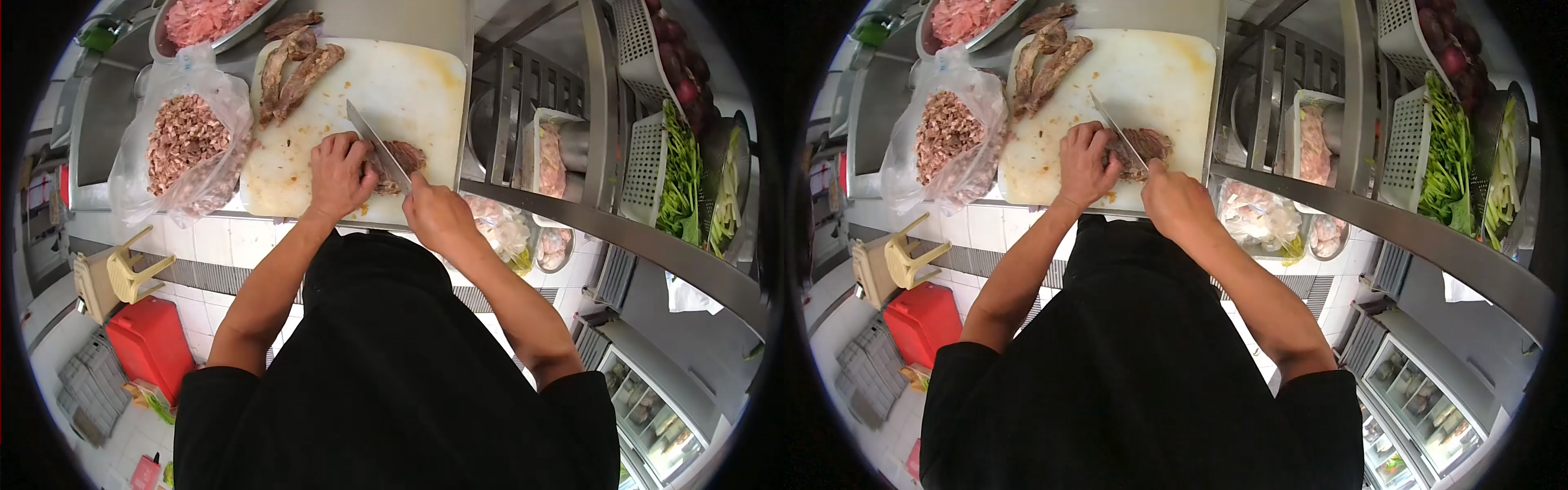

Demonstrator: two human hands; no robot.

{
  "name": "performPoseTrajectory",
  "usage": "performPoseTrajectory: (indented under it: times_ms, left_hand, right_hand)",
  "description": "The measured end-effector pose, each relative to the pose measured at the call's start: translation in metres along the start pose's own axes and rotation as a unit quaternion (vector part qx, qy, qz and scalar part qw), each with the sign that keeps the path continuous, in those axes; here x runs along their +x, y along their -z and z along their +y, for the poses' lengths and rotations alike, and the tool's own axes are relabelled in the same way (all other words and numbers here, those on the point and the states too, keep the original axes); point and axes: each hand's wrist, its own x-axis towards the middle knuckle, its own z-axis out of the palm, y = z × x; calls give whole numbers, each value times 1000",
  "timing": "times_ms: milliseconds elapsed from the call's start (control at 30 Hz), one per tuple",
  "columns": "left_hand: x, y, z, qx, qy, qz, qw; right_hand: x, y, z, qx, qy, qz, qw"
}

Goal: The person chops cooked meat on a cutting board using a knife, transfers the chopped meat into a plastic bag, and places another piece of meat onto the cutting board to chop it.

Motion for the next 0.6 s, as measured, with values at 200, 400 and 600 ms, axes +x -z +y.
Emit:
performPoseTrajectory:
  times_ms: [200,400,600]
  left_hand:
    - [-1,-2,-2,5,-10,11,1000]
    - [-1,-1,-2,3,-13,3,1000]
    - [-4,-1,-4,-15,-12,2,1000]
  right_hand:
    - [-59,32,8,-7,-16,-59,998]
    - [-3,-32,12,-19,1,20,1000]
    - [8,5,-4,2,11,24,1000]
